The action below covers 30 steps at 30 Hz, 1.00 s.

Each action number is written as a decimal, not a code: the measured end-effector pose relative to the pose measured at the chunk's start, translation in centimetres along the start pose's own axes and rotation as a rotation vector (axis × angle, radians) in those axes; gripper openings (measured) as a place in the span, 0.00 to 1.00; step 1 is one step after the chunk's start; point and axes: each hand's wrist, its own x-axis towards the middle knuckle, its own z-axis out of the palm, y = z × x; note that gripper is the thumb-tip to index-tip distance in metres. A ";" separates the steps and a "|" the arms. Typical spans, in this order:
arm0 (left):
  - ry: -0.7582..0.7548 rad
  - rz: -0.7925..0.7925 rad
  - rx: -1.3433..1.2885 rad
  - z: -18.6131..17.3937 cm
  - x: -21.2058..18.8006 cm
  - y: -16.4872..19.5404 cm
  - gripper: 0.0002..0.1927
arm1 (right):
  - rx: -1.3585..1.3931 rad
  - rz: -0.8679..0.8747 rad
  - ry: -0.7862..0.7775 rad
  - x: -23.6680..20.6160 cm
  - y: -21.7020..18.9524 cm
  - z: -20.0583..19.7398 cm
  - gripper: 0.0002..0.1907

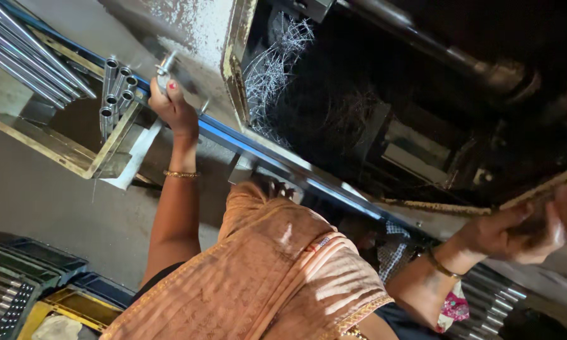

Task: The person cleans a machine surface with both hands, then picks up a long metal rod and wipes it with a cloth. The person places the cleaned rod into a metal tray and repeats the wiping and placing process with another rod.

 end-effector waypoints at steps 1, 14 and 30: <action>-0.002 -0.014 -0.032 -0.1 -0.2 0.0 0.20 | -0.033 -0.025 0.017 -0.1 0.1 -0.2 0.11; 0.023 0.010 -0.071 0.8 -1.0 0.9 0.23 | -0.073 0.008 -0.081 0.8 -1.4 -0.8 0.12; 0.029 0.013 -0.148 0.5 -1.0 0.9 0.23 | 0.110 0.011 -0.065 3.0 -2.0 0.5 0.09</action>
